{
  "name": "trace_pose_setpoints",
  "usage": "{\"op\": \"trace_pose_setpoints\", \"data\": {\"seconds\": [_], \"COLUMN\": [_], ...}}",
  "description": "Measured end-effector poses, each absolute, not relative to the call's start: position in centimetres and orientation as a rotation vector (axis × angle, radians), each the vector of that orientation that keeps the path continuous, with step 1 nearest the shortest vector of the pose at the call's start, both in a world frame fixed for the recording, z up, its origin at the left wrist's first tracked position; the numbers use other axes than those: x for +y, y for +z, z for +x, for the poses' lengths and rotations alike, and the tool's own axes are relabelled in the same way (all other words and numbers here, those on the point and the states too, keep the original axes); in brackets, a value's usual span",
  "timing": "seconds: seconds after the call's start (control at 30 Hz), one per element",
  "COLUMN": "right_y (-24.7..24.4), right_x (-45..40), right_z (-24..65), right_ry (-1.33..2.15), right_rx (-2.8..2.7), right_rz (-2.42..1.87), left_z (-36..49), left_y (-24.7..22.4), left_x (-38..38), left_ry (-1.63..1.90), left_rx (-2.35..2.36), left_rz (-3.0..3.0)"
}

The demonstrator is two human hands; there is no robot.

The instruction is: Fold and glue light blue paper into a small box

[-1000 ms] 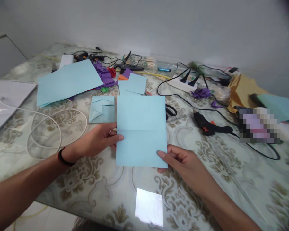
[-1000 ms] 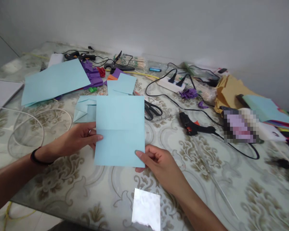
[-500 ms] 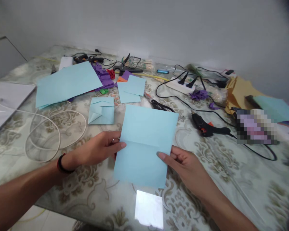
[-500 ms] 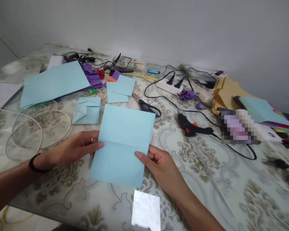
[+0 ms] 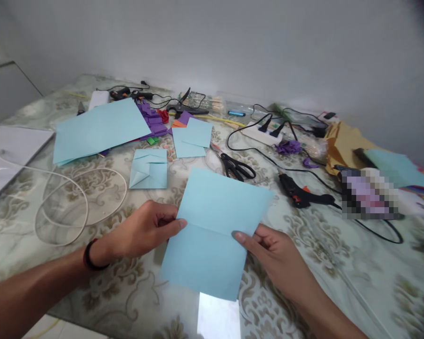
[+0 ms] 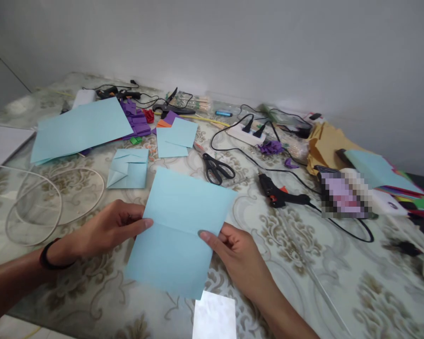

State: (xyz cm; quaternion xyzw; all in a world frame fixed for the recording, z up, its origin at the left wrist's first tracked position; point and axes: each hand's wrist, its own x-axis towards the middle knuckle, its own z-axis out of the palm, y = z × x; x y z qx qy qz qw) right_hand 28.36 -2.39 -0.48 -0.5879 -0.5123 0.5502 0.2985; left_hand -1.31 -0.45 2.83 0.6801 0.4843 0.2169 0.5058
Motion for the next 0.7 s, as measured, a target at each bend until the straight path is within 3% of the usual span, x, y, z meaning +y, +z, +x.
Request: {"op": "trace_pose_setpoints", "data": {"seconds": [0.7], "right_y": [1.2], "right_x": [-2.5], "right_z": [27.8], "right_ry": [1.371], "right_rx": [-1.436], "right_rz": [-1.511], "left_z": [-1.6], "left_y": [2.6], "left_x": [-0.2], "left_ry": [0.290], "left_rx": [1.165], "left_rz": [1.611]}}
